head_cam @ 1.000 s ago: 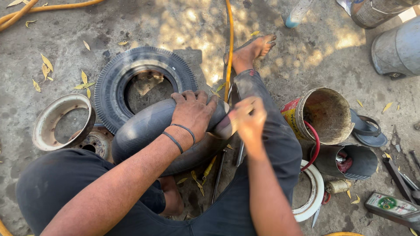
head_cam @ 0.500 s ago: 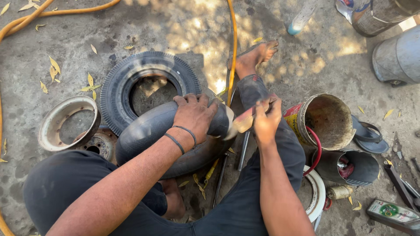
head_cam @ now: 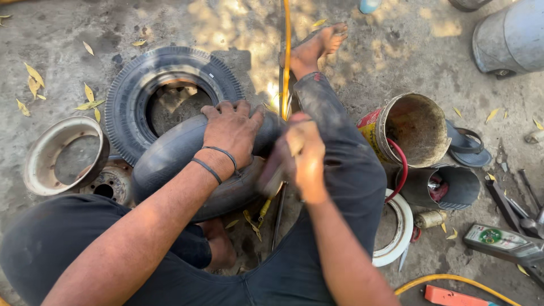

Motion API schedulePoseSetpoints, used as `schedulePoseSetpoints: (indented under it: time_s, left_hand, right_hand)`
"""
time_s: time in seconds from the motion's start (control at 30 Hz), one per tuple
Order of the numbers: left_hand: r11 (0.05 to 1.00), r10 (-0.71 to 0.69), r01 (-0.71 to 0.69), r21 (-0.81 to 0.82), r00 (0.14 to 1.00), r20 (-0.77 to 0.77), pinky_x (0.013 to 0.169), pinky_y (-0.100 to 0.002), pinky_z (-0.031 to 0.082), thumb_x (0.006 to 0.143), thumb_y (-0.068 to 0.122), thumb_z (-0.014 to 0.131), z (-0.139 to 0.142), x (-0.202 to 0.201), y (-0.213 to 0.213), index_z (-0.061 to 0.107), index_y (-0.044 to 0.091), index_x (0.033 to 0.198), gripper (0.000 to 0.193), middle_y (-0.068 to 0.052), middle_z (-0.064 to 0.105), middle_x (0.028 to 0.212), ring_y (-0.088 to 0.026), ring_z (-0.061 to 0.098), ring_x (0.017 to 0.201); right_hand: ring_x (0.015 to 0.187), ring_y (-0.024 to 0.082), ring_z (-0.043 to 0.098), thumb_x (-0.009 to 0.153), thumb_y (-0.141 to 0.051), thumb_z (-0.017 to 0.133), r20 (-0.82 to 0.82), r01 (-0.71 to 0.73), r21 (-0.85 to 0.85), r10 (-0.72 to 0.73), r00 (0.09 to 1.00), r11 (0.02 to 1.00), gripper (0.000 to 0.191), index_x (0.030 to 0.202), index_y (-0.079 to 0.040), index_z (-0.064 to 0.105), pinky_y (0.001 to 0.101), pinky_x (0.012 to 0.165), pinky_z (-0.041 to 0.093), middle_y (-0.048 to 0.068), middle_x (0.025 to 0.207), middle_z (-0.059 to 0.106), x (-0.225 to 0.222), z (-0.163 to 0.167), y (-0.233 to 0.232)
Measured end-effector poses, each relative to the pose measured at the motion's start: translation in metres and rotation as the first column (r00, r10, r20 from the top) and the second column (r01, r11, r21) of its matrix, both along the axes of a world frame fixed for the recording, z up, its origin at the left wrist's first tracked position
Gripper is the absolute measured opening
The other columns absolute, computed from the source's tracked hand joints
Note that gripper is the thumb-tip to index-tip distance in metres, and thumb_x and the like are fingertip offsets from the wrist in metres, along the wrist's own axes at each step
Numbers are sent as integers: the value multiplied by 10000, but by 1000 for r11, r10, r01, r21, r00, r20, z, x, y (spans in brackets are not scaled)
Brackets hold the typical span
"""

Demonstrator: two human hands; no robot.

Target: The person repairs a punctured inner tube by sanding the area around the leak, applying adhesive from a tube, and then attaching a patch.

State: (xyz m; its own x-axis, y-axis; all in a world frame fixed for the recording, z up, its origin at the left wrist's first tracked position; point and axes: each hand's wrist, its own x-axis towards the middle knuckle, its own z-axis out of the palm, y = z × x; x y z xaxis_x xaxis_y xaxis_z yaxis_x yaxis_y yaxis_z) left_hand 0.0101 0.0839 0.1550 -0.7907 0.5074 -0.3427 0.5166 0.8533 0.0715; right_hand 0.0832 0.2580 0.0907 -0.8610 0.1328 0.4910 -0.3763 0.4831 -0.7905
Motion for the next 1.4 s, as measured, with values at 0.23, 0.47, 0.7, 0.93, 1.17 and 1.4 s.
schedulePoseSetpoints:
  time_s: [0.23,0.47,0.7,0.93,1.17,1.4]
  left_hand:
    - [998,-45,39,-51,992,-122,942,-744,387,797,257,755,6,4,3,417,198,1538,816,-194,502,1392,-490,497,1229]
    - [998,-29,28,-56,999,-19,958,-741,379,788,345,780,10,4,5,379,177,1539,868,-213,454,1422,-505,467,1256]
    - [999,-54,52,-14,989,-140,942,-758,386,866,181,680,-2,2,4,417,202,1529,713,-217,488,1399,-514,499,1232]
    - [999,-37,42,23,978,-204,931,-766,395,961,209,571,-7,6,7,478,175,1486,535,-202,525,1376,-494,530,1205]
    - [998,-56,57,0,981,-186,897,-751,408,920,233,582,-9,3,8,468,188,1481,574,-218,514,1365,-492,522,1191]
    - [995,-101,102,-9,967,-233,862,-733,432,865,234,618,-9,4,4,461,170,1488,646,-211,533,1338,-475,536,1162]
  right_hand:
    - [789,178,637,912,-105,649,213,351,-264,-301,930,898,113,962,-42,570,339,789,542,63,861,674,-27,-18,20]
    - [820,173,614,850,-14,717,143,5,12,-7,990,1000,183,975,3,584,338,790,530,75,859,628,12,-14,-20]
    - [821,164,544,936,-5,649,125,188,-444,-147,981,876,153,941,-51,504,332,802,498,26,862,560,-26,-36,25]
    - [761,117,583,886,-46,613,254,251,-332,-170,952,909,64,907,-52,553,276,691,540,34,819,631,-18,-31,0]
    - [877,110,554,988,-12,606,71,47,-213,-32,997,976,56,970,-45,563,269,830,483,23,922,598,-9,-31,1]
    - [808,108,525,930,5,624,244,334,-321,-264,933,886,88,926,-39,548,283,768,480,19,876,575,-29,-31,21]
